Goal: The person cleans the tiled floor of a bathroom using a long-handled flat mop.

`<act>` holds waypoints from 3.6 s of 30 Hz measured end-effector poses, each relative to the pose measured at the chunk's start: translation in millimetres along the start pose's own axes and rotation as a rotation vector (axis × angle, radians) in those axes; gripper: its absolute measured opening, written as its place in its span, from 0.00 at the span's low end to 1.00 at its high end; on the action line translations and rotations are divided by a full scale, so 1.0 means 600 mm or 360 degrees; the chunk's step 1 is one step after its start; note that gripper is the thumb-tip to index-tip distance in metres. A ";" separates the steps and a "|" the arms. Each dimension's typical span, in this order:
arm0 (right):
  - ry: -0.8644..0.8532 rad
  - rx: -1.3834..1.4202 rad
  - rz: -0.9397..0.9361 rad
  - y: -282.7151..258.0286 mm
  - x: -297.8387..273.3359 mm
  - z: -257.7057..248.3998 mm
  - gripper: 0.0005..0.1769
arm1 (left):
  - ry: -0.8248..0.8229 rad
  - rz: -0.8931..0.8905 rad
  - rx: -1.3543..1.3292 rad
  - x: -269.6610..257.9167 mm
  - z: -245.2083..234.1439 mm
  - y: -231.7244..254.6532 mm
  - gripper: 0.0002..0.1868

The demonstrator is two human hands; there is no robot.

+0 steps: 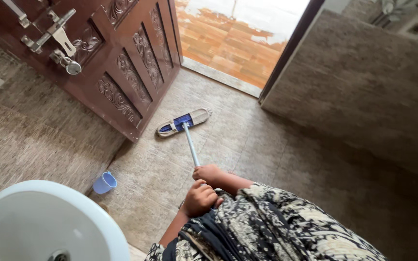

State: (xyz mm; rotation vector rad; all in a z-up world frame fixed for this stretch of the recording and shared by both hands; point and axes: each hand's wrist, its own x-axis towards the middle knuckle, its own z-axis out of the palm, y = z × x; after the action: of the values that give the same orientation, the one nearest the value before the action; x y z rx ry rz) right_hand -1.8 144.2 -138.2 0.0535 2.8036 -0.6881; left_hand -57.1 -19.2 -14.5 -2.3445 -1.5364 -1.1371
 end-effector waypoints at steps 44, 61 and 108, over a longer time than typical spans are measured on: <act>0.0457 0.0321 0.0236 0.241 0.112 -0.195 0.08 | -0.0282 0.0022 -0.0420 0.196 0.094 -0.313 0.13; 0.0575 0.0379 0.0455 0.112 0.126 -0.149 0.00 | -0.0095 0.0640 -0.0548 0.128 0.008 -0.330 0.11; 0.0909 0.0407 0.0803 0.207 0.169 -0.202 0.00 | -0.0249 0.1001 -0.0723 0.230 0.049 -0.484 0.11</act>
State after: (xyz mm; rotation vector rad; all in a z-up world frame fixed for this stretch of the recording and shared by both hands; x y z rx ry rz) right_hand -116.4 307.7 -115.9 1.1215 2.9720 -1.0079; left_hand -254.2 236.3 -31.5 -2.9384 -0.4909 -1.2312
